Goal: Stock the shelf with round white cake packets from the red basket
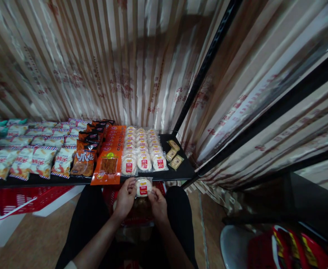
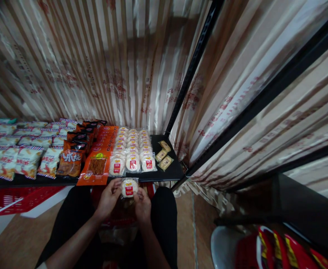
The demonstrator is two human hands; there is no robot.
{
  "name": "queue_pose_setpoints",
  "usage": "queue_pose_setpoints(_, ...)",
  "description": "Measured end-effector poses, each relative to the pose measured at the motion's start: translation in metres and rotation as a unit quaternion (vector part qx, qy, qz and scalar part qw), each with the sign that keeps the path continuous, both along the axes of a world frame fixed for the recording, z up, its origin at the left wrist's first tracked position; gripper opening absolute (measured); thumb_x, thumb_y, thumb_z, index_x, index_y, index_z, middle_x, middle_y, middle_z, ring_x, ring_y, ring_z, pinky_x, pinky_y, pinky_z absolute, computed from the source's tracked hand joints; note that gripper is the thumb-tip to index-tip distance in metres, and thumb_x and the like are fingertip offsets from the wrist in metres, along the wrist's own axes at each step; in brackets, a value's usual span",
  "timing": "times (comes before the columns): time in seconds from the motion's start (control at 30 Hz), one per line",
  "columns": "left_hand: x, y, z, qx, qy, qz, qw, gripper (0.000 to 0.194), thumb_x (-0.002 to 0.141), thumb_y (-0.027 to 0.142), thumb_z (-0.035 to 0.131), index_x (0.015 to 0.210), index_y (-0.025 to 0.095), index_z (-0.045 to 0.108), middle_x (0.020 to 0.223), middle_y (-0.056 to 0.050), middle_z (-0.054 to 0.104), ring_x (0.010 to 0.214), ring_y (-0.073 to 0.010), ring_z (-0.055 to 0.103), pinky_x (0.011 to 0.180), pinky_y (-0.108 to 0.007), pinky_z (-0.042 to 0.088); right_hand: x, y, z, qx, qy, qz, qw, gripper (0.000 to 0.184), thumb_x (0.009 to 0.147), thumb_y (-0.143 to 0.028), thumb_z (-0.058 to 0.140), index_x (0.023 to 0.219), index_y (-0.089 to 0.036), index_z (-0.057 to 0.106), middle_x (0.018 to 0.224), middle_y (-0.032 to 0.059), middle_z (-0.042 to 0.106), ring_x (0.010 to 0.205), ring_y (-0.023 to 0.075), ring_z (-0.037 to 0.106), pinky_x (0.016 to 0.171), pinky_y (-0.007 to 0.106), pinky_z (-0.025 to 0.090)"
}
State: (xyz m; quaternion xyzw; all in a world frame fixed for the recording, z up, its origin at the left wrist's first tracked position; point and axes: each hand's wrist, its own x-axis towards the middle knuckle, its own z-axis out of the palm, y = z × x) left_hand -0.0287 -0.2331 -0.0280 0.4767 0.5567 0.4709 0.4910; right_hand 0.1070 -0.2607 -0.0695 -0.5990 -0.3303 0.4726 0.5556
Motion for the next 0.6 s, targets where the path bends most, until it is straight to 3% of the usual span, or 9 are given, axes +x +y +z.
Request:
queue_pose_setpoints(0.2, 0.007, -0.002, 0.005, 0.045, 0.023, -0.023, 0.998, 0.035, 0.072, 0.019, 0.051, 0.106, 0.015, 0.054, 0.103, -0.01, 0.062, 0.092, -0.0179, 0.06, 0.082, -0.031, 0.048, 0.005, 0.013, 0.013, 0.023, -0.009, -0.012, 1.0, 0.031, 0.066, -0.041, 0.062, 0.086, -0.018, 0.061, 0.079, 0.0034, 0.068, 0.073, 0.0179, 0.063, 0.07, 0.028, 0.049)
queue_pose_setpoints(0.43, 0.014, -0.003, 0.008, 0.146, 0.159, -0.049, 0.975, 0.034, 0.076, 0.015, 0.043, 0.108, 0.018, 0.055, 0.117, -0.009, 0.055, 0.104, -0.0174, 0.055, 0.089, -0.035, 0.047, 0.009, 0.03, 0.023, 0.035, -0.034, -0.033, 0.998, 0.031, 0.065, -0.042, 0.062, 0.082, -0.017, 0.06, 0.075, 0.0034, 0.067, 0.07, 0.017, 0.062, 0.066, 0.027, 0.049)
queue_pose_setpoints(0.6, 0.018, 0.001, 0.004, 0.152, 0.233, -0.064, 0.958, 0.034, 0.077, 0.013, 0.042, 0.107, 0.018, 0.057, 0.122, -0.008, 0.053, 0.113, -0.0175, 0.05, 0.099, -0.036, 0.04, 0.01, 0.034, 0.028, 0.028, -0.044, -0.042, 0.998, 0.03, 0.063, -0.042, 0.062, 0.079, -0.017, 0.06, 0.072, 0.0028, 0.066, 0.065, 0.0164, 0.06, 0.061, 0.027, 0.048)
